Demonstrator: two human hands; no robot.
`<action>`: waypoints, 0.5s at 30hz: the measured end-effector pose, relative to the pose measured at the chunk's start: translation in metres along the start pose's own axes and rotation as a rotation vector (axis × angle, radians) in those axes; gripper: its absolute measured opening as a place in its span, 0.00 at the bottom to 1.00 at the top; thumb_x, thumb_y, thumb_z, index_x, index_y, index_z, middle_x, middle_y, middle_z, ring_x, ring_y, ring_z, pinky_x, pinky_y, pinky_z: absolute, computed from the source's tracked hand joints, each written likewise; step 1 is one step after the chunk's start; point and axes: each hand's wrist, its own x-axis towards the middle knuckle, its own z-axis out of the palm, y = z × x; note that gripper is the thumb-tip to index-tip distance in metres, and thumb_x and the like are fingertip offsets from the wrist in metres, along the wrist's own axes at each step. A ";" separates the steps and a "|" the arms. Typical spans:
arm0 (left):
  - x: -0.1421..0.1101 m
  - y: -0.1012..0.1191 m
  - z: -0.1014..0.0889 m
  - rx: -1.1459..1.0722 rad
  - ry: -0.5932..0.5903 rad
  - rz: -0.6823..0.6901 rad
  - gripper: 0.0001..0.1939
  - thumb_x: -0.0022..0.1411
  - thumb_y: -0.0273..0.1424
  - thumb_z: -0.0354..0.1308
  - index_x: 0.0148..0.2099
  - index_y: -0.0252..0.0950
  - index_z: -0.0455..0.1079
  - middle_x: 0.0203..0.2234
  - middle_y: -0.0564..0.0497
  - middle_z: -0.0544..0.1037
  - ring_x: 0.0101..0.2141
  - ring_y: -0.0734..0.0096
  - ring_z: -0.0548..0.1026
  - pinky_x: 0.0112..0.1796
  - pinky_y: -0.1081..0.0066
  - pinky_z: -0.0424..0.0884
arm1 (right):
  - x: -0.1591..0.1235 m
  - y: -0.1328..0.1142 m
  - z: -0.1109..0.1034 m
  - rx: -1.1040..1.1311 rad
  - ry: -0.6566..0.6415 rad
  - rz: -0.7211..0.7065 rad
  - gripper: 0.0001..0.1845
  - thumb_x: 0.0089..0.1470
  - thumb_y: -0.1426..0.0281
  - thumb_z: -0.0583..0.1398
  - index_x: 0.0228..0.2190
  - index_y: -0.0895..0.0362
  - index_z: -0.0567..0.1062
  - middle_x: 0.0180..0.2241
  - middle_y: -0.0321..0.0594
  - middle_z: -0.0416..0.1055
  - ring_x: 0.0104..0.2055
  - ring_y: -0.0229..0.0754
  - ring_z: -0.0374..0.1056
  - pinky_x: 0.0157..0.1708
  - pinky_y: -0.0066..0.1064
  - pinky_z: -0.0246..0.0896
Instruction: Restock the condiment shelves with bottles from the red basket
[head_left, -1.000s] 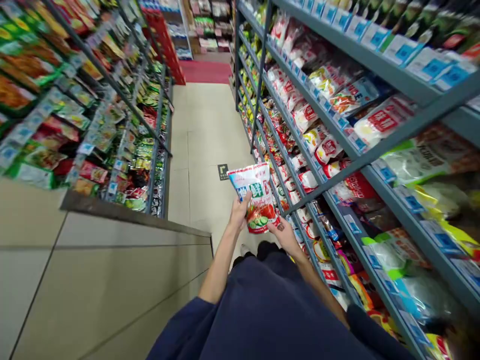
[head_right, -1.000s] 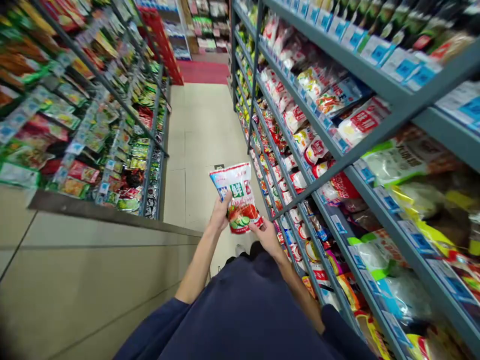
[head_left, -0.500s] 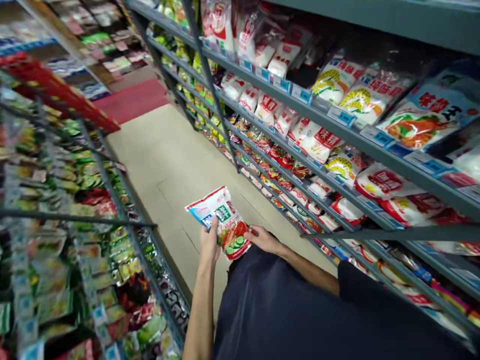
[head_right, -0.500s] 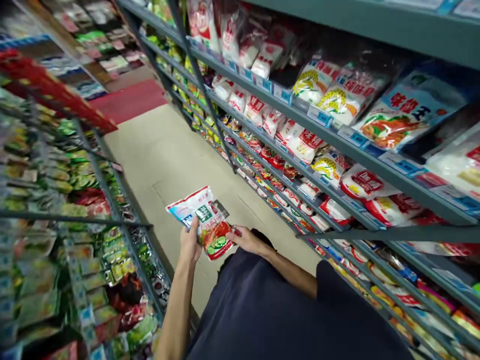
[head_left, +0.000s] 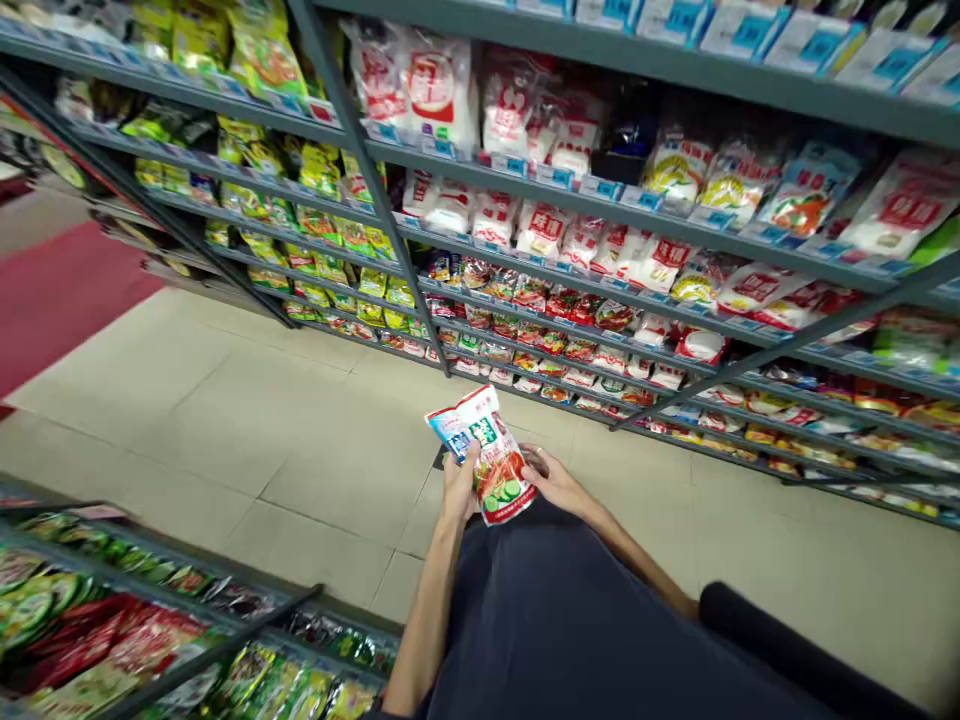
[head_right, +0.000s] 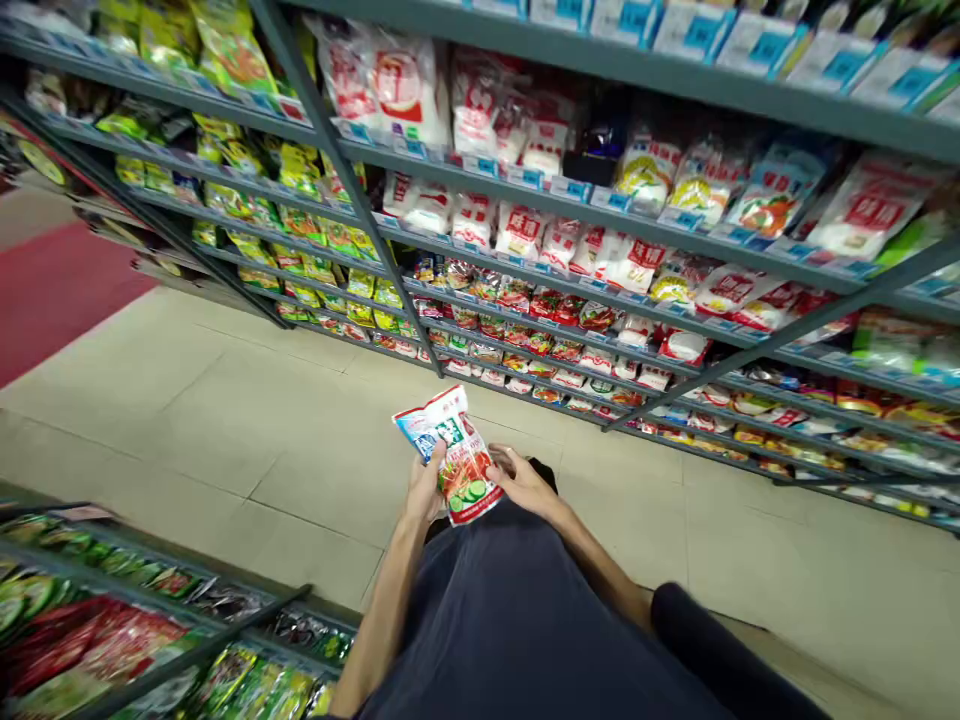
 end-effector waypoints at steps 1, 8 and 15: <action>-0.004 0.014 -0.011 0.031 -0.058 -0.045 0.33 0.50 0.45 0.77 0.53 0.35 0.73 0.44 0.42 0.85 0.39 0.59 0.84 0.44 0.60 0.81 | -0.005 0.004 0.025 0.065 0.046 -0.014 0.33 0.56 0.48 0.67 0.57 0.51 0.74 0.58 0.42 0.75 0.57 0.48 0.73 0.61 0.42 0.68; -0.010 0.061 -0.055 0.342 -0.403 -0.081 0.32 0.54 0.49 0.73 0.52 0.32 0.76 0.49 0.37 0.83 0.47 0.51 0.82 0.52 0.56 0.77 | -0.026 0.025 0.140 0.205 0.399 -0.036 0.30 0.53 0.53 0.71 0.53 0.53 0.74 0.51 0.44 0.80 0.48 0.53 0.79 0.53 0.48 0.74; -0.020 0.055 -0.098 0.347 -0.483 -0.215 0.36 0.57 0.47 0.72 0.63 0.37 0.71 0.59 0.38 0.77 0.60 0.48 0.75 0.59 0.53 0.73 | -0.051 0.036 0.156 0.161 0.558 0.007 0.29 0.52 0.53 0.71 0.50 0.55 0.75 0.50 0.45 0.80 0.47 0.52 0.79 0.51 0.47 0.75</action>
